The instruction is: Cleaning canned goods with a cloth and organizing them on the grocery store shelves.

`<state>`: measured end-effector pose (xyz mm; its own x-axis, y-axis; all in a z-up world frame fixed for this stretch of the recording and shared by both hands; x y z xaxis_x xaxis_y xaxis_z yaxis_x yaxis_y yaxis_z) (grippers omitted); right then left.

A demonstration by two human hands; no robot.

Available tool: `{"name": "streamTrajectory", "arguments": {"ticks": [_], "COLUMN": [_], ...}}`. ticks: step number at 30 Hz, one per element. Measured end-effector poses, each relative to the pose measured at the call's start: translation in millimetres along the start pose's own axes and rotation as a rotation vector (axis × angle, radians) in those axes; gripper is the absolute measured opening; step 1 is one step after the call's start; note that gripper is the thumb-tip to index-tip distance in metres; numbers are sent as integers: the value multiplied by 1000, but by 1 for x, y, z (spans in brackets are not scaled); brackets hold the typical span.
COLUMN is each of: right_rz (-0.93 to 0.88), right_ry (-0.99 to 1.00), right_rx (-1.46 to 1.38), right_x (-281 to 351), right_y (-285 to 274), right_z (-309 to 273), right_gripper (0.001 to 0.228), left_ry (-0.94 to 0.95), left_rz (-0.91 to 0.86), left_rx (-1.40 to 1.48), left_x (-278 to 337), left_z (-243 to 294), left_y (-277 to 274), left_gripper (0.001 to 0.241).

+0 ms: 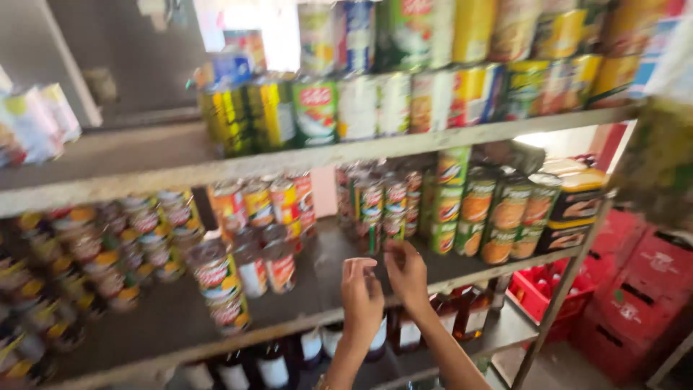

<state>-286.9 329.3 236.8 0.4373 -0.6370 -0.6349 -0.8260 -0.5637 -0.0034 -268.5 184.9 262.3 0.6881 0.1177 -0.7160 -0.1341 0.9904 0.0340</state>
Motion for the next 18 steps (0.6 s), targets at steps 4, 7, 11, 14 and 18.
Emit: {"name": "streamTrajectory", "arguments": {"ticks": [4,7,11,14,18], "right_rz": [54,124,-49,-72,1], "right_ry": [-170,-290,-96,-198,-221], "right_rx": [-92,132,2,-103,-19], "right_x": [-56,-78,-89,-84,-82], "right_y": [3,11,19,23,31], "right_z": [82,101,83,71,60], "right_gripper": [33,44,57,68,69], "left_ry": [147,192,-22,-52,-74], "left_rz": [78,210,383,325,278], "left_rx": [-36,-133,-317,-296,-138], "left_x": [-24,-38,-59,-66,-70], "left_z": [-31,-33,-35,-67,-107], "left_y": [71,88,89,102,116], "left_gripper": [33,33,63,85,75]}}
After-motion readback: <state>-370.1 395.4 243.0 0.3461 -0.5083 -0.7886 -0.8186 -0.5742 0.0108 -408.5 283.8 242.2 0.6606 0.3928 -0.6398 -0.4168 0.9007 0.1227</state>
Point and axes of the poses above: each hand's wrist, its own x-axis away from the middle knuckle, its own y-axis out of the palm, z = x × y, the point moved 1 cm from there along -x, towards the middle knuckle, and after that the axes turned 12 degrees about z, right-handed, at the moved point
